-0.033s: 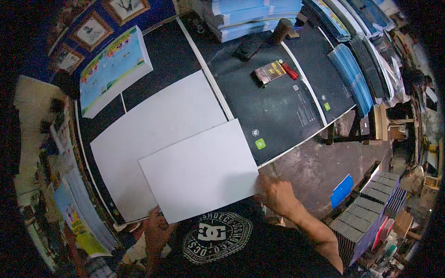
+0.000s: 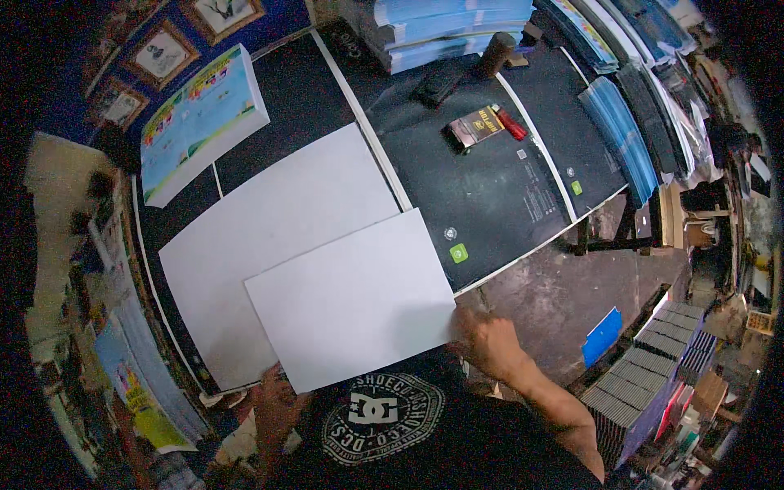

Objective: The person folds printed booklet covers in half by hand, inserts folded paper pages into the covers, and aligns and presses the assembled booklets.

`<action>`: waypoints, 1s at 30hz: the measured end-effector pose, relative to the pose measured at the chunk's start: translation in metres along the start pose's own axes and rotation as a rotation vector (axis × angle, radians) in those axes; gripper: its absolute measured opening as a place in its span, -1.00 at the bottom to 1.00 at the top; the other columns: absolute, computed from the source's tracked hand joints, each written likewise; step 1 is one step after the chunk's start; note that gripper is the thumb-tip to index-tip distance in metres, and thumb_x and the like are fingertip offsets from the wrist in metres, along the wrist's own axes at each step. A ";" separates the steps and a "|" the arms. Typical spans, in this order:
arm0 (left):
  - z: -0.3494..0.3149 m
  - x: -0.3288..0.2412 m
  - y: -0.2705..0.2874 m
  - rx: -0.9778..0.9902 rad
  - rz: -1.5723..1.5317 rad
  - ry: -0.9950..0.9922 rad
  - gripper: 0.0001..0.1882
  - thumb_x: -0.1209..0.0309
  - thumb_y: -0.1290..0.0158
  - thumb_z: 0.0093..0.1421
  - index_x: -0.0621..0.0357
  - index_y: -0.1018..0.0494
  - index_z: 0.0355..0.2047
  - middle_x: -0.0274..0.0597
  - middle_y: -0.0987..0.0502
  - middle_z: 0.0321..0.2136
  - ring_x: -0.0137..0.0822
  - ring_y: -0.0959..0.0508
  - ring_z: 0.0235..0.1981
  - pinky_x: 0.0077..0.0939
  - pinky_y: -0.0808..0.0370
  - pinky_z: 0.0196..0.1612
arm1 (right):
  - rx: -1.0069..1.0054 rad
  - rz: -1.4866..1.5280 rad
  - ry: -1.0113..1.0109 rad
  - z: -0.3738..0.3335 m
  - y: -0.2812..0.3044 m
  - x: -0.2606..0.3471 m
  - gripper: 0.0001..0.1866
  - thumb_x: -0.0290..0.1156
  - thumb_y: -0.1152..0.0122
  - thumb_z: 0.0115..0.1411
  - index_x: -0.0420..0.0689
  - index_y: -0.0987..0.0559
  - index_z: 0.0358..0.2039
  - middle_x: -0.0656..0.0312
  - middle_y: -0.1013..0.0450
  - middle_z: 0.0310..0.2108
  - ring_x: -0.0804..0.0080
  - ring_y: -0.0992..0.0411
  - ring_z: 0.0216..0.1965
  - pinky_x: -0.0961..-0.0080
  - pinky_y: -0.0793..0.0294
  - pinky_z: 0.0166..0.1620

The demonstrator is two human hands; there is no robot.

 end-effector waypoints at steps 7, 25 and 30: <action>0.002 0.002 0.000 0.000 0.034 0.013 -0.24 0.42 -0.40 0.05 0.29 -0.29 0.23 -0.04 -0.67 -0.39 -0.21 -0.71 -0.34 -0.37 -0.66 -0.31 | -0.031 0.020 0.043 -0.003 0.007 -0.001 -0.26 -0.25 -0.55 -0.09 -0.21 -0.45 0.10 0.05 -0.58 -0.37 0.02 -0.58 -0.30 0.16 -0.53 -0.16; 0.020 0.017 0.015 -0.390 0.639 -0.440 -0.04 0.01 -0.31 0.02 0.20 -0.17 0.33 -0.01 -0.19 0.31 0.09 -0.16 0.30 0.19 -0.01 0.31 | -0.517 -0.352 0.657 0.024 0.003 -0.023 -0.17 -0.14 -0.46 -0.08 0.21 -0.42 0.28 0.28 -0.29 0.33 0.11 -0.18 0.27 0.04 -0.01 0.19; 0.026 0.004 0.011 -0.344 0.584 -0.473 -0.06 0.13 -0.42 -0.09 0.02 -0.29 0.31 -0.27 -0.23 0.31 -0.06 -0.20 0.27 0.19 -0.05 0.23 | -0.473 -0.391 0.646 0.033 0.001 -0.021 -0.18 -0.22 -0.37 -0.06 0.09 -0.39 0.30 0.30 -0.32 0.32 0.13 -0.19 0.27 0.05 0.03 0.20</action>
Point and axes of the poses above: each hand's wrist, its own z-axis towards the middle knuckle, its own y-axis out of the back of the hand, x = y × z, the point moved 8 cm from there along z, towards the middle knuckle
